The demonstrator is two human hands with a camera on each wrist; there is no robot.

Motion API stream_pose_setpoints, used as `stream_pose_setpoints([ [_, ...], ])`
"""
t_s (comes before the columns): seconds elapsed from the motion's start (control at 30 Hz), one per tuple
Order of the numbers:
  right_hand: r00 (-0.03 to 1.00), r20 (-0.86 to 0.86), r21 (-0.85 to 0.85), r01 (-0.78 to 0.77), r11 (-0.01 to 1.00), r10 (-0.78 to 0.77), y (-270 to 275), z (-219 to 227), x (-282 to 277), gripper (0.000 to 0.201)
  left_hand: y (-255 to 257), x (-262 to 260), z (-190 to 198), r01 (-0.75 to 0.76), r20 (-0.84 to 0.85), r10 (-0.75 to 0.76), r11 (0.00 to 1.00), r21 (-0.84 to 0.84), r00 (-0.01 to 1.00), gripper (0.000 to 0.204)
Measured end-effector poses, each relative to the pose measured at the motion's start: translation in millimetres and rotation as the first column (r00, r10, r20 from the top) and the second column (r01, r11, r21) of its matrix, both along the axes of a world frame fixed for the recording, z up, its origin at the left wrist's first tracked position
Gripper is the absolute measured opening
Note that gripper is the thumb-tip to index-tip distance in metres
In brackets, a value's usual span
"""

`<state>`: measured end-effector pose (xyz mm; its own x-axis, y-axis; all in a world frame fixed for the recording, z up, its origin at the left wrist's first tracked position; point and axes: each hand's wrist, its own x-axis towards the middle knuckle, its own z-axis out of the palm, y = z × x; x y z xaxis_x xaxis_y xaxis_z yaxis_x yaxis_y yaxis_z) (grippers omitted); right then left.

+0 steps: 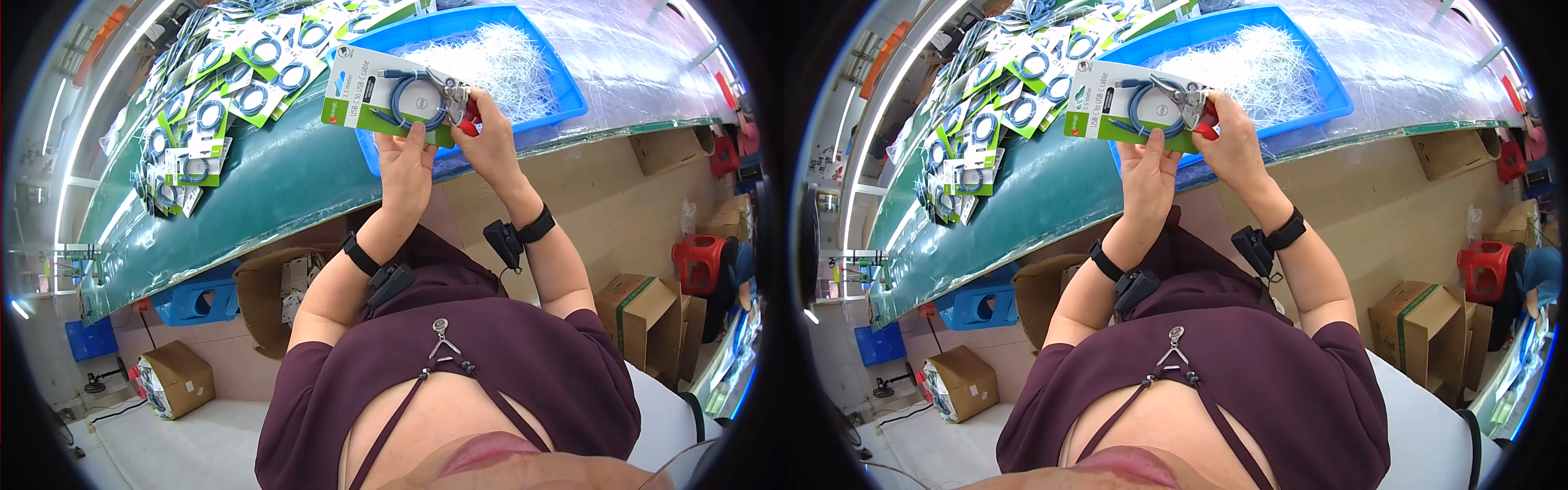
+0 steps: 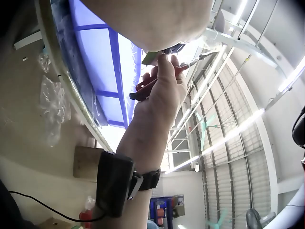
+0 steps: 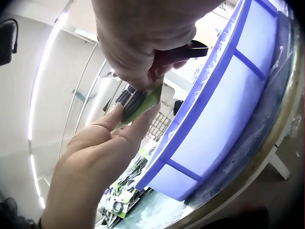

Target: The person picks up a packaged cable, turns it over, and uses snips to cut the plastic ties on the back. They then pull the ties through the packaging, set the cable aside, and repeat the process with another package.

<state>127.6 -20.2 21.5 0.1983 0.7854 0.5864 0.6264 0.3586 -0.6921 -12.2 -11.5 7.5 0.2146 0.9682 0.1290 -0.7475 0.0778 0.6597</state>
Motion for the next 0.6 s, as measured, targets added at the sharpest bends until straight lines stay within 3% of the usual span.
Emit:
stream_pose_setpoints([
  [0.23, 0.984, 0.146, -0.036, -0.095, 0.995, 0.099, 4, 10, -10, 0.053, 0, -15, 4, -0.047, 0.055, 0.050, 0.998, -0.043, 0.997, 0.040],
  [0.37, 0.959, 0.181, -0.075, -0.209, 0.975, 0.220, 10, 18, -41, 0.053, -1, -73, 4, -0.161, -0.016, 0.160, 0.986, -0.034, 0.987, 0.040],
  [0.47, 0.932, 0.276, -0.090, -0.219, 0.972, 0.235, 23, 13, -41, 0.052, -25, -159, 0, -0.464, -0.215, 0.445, 0.885, -0.041, 0.869, 0.042],
  [0.57, 0.920, 0.382, -0.085, -0.062, 0.994, 0.090, 48, -1, -7, 0.046, -79, -264, -6, -0.695, -0.380, 0.659, 0.717, 0.054, 0.649, 0.047],
  [0.6, 0.905, 0.423, -0.122, 0.021, 0.992, 0.033, 54, 0, 4, 0.044, -103, -289, -7, -0.702, -0.476, 0.646, 0.708, 0.081, 0.597, 0.050],
])
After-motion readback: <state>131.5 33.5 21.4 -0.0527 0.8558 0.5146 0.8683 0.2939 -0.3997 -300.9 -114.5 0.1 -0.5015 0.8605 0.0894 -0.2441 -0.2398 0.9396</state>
